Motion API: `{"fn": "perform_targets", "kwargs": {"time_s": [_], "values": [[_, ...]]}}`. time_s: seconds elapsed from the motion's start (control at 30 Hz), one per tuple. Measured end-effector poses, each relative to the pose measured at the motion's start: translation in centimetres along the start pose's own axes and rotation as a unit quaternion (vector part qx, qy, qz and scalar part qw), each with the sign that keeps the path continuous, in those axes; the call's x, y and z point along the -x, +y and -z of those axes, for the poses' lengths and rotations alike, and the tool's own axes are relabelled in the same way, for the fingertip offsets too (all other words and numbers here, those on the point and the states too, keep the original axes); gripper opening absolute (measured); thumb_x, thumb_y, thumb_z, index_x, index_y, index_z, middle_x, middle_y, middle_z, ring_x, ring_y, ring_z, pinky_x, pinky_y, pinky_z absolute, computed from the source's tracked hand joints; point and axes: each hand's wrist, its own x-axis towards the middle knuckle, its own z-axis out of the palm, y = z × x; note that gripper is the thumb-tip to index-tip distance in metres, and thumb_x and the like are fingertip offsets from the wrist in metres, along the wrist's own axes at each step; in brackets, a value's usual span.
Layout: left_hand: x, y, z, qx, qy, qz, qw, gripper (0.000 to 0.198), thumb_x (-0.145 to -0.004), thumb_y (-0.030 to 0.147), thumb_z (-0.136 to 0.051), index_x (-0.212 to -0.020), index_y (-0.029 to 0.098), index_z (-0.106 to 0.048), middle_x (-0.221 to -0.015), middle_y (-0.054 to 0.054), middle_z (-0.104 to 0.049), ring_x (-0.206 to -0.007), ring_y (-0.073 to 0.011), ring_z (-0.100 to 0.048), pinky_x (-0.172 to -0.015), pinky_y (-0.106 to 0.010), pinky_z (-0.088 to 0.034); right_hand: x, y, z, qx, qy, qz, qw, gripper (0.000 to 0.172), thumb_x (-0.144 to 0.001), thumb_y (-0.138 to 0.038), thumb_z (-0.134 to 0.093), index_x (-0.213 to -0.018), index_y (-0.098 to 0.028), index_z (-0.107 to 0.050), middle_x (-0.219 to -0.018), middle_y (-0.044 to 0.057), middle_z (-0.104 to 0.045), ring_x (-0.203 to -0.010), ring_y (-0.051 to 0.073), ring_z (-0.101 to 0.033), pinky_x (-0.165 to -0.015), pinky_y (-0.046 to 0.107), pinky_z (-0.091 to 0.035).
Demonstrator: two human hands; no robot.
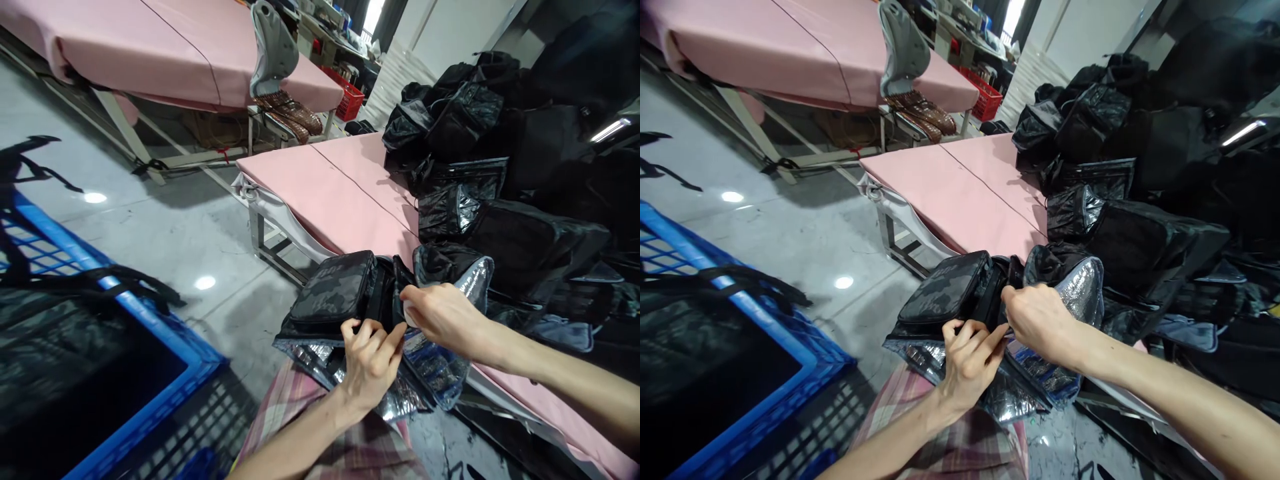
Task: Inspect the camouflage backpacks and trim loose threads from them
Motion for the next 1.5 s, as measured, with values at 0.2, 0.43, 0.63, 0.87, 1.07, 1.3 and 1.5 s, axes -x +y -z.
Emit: {"fn": "perform_targets", "kwargs": {"time_s": [0.2, 0.43, 0.63, 0.87, 1.07, 1.3, 1.5], "values": [[-0.9, -0.2, 0.1, 0.012, -0.002, 0.030, 0.999, 0.014, -0.081, 0.023, -0.060, -0.095, 0.019, -0.064, -0.060, 0.003, -0.063, -0.069, -0.0136, -0.056, -0.072, -0.036, -0.028, 1.4, 0.1, -1.6, -0.076, 0.166, -0.047, 0.982, 0.025, -0.091, -0.023, -0.036, -0.108, -0.015, -0.052, -0.078, 0.004, -0.067, -0.067, 0.015, -0.063, -0.055, 0.023, -0.035], [-0.8, -0.5, -0.3, 0.006, 0.020, 0.020, 1.000, 0.014, -0.081, 0.019, -0.060, -0.094, 0.020, -0.065, -0.055, 0.004, -0.061, -0.064, -0.0119, -0.055, -0.071, -0.035, -0.027, 1.5, -0.1, -4.6, -0.022, 0.262, -0.057, 0.963, 0.024, -0.093, -0.021, -0.033, -0.104, -0.013, -0.052, -0.081, 0.007, -0.066, -0.070, 0.016, -0.061, -0.056, 0.023, -0.036], [-0.7, -0.5, -0.3, -0.009, 0.029, -0.002, 1.000, 0.013, -0.080, 0.016, -0.060, -0.092, 0.019, -0.065, -0.054, 0.004, -0.060, -0.064, -0.0124, -0.056, -0.071, -0.036, -0.028, 1.7, -0.1, -4.6, -0.010, 0.256, -0.062, 0.964, 0.021, -0.092, -0.021, -0.034, -0.098, -0.015, -0.053, -0.076, 0.004, -0.065, -0.065, 0.015, -0.060, -0.052, 0.023, -0.031], [-0.5, -0.7, -0.5, -0.030, 0.040, -0.033, 0.998, 0.018, -0.079, 0.012, -0.058, -0.095, 0.017, -0.063, -0.054, 0.003, -0.059, -0.066, -0.0140, -0.057, -0.075, -0.038, -0.031, 1.8, -0.5, -4.3, -0.001, 0.236, -0.018, 0.972, 0.018, -0.091, -0.020, -0.038, -0.098, -0.016, -0.053, -0.076, 0.004, -0.064, -0.065, 0.014, -0.057, -0.052, 0.024, -0.029], [-0.4, -0.8, -0.8, -0.041, 0.043, -0.048, 0.997, 0.022, -0.079, 0.009, -0.057, -0.099, 0.017, -0.062, -0.053, 0.003, -0.058, -0.066, -0.0138, -0.058, -0.075, -0.038, -0.031, 2.1, -0.2, -4.2, 0.016, 0.244, -0.034, 0.969, 0.018, -0.090, -0.018, -0.037, -0.092, -0.017, -0.055, -0.076, 0.004, -0.063, -0.064, 0.013, -0.054, -0.051, 0.023, -0.028], [-1.4, -0.9, -0.3, 0.027, 0.004, 0.040, 0.999, 0.015, -0.082, 0.019, -0.058, -0.096, 0.021, -0.064, -0.059, 0.004, -0.063, -0.065, -0.0119, -0.057, -0.070, -0.034, -0.029, 1.9, 0.9, -3.9, -0.004, 0.284, -0.060, 0.957, 0.020, -0.092, -0.023, -0.037, -0.102, -0.017, -0.053, -0.080, 0.004, -0.065, -0.069, 0.013, -0.058, -0.055, 0.022, -0.033], [-2.4, -0.9, 0.3, 0.055, -0.062, 0.123, 0.989, 0.009, -0.085, 0.022, -0.055, -0.086, 0.020, -0.063, -0.072, 0.002, -0.067, -0.065, -0.0119, -0.058, -0.070, -0.034, -0.029, 1.1, -0.8, -5.9, -0.007, 0.370, -0.004, 0.929, 0.017, -0.092, -0.018, -0.039, -0.095, -0.014, -0.055, -0.072, 0.003, -0.063, -0.063, 0.012, -0.058, -0.055, 0.022, -0.036]]}}
